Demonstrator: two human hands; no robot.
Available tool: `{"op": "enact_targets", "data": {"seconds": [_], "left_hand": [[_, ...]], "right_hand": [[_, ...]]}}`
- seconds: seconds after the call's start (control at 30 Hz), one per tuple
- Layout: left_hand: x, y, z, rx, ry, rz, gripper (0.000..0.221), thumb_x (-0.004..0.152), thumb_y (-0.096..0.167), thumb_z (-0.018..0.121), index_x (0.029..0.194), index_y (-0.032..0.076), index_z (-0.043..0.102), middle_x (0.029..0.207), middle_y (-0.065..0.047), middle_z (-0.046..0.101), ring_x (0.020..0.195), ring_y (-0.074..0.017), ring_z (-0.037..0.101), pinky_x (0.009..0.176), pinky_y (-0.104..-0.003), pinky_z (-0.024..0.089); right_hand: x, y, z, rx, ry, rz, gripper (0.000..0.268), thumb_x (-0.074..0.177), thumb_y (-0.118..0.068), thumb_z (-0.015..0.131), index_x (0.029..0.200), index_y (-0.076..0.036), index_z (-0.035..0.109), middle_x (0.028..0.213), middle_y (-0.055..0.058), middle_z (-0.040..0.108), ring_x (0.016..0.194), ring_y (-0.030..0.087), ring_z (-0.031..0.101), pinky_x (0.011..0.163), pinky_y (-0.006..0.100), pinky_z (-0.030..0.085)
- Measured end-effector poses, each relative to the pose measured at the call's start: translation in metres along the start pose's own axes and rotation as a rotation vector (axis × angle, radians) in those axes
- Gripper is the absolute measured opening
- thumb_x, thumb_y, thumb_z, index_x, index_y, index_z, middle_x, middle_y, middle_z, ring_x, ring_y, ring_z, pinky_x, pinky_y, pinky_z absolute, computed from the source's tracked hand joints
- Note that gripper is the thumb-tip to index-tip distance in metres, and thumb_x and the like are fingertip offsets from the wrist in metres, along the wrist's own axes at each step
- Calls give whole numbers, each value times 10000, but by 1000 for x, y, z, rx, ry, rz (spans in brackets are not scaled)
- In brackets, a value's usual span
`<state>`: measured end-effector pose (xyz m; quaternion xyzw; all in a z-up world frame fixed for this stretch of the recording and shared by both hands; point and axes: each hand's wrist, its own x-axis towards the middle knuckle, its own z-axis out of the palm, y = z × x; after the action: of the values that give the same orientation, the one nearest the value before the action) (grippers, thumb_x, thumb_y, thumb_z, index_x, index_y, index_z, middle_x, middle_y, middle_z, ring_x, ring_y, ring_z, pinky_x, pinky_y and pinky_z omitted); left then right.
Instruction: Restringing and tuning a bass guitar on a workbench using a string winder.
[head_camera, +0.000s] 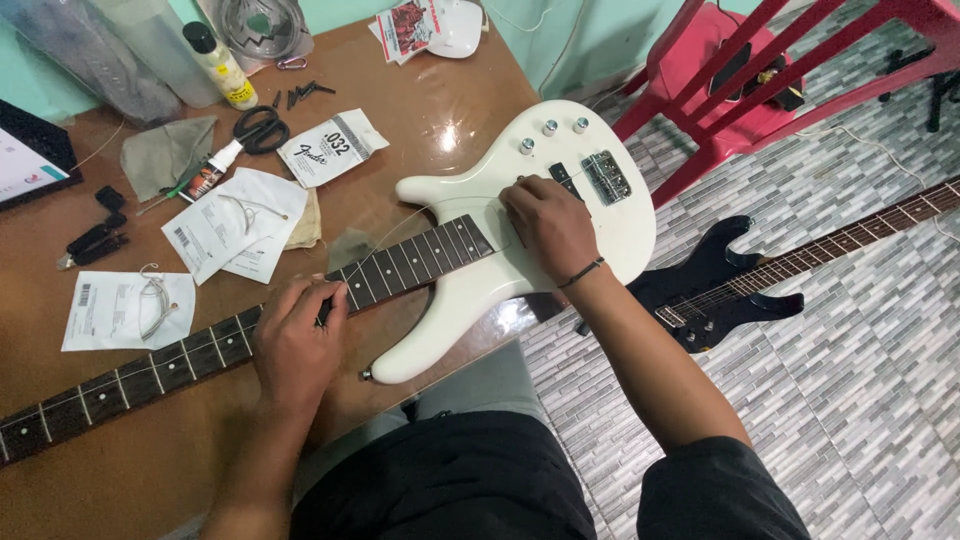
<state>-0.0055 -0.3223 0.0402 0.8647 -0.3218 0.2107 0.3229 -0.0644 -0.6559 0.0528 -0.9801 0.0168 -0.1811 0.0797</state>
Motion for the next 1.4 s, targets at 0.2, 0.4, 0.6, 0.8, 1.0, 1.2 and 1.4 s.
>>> {"op": "enact_targets", "data": {"seconds": [0.2,0.4,0.6,0.8,1.0,1.2,1.4], "left_hand": [[-6,-8,6,11,32,9,72,963,122,797,977,59,765,940,-104,697,929,-312,751,836,-416,614],[-8,-11,7,15,25,16,64,949,105,793,981,62,760,950,-99,700,940,-299,750,851,-408,618],[-8,-8,6,10,22,1,70,948,104,788,982,55,752,934,-105,685,937,-307,749,854,-419,619],[-3,-2,-3,-5,-6,-19,75,948,93,774,991,37,750,930,-116,676,931,-324,746,794,-408,619],[-4,-2,-2,-4,29,-8,66,966,91,749,1001,36,747,933,-119,666,933,-311,744,808,-395,617],[-6,-8,-1,-15,15,9,64,965,93,755,982,34,739,896,-107,651,905,-308,738,734,-380,612],[-4,-3,-2,-14,24,-13,79,974,107,749,975,29,732,882,-109,645,880,-306,733,715,-382,606]], "right_hand": [[0,-18,7,101,68,31,113,964,-63,689,1036,-148,705,917,91,685,838,280,708,690,351,591],[0,-34,14,239,169,27,137,954,-30,682,1021,-142,720,864,95,673,740,252,681,629,312,551],[-3,-64,14,232,144,-93,129,943,-61,682,1013,-167,709,829,74,652,720,278,681,595,330,566],[4,-95,17,274,172,-96,152,912,-38,705,1004,-158,717,808,73,634,656,265,654,553,312,544],[4,-117,29,293,246,-66,148,895,-27,735,992,-137,715,809,72,620,670,260,655,563,327,552],[-1,-140,35,329,219,-82,149,909,-44,728,1009,-151,706,825,82,612,707,301,675,594,364,585],[3,-144,44,382,243,-55,156,908,-27,724,1009,-145,707,849,80,626,719,299,686,615,363,584]]}}
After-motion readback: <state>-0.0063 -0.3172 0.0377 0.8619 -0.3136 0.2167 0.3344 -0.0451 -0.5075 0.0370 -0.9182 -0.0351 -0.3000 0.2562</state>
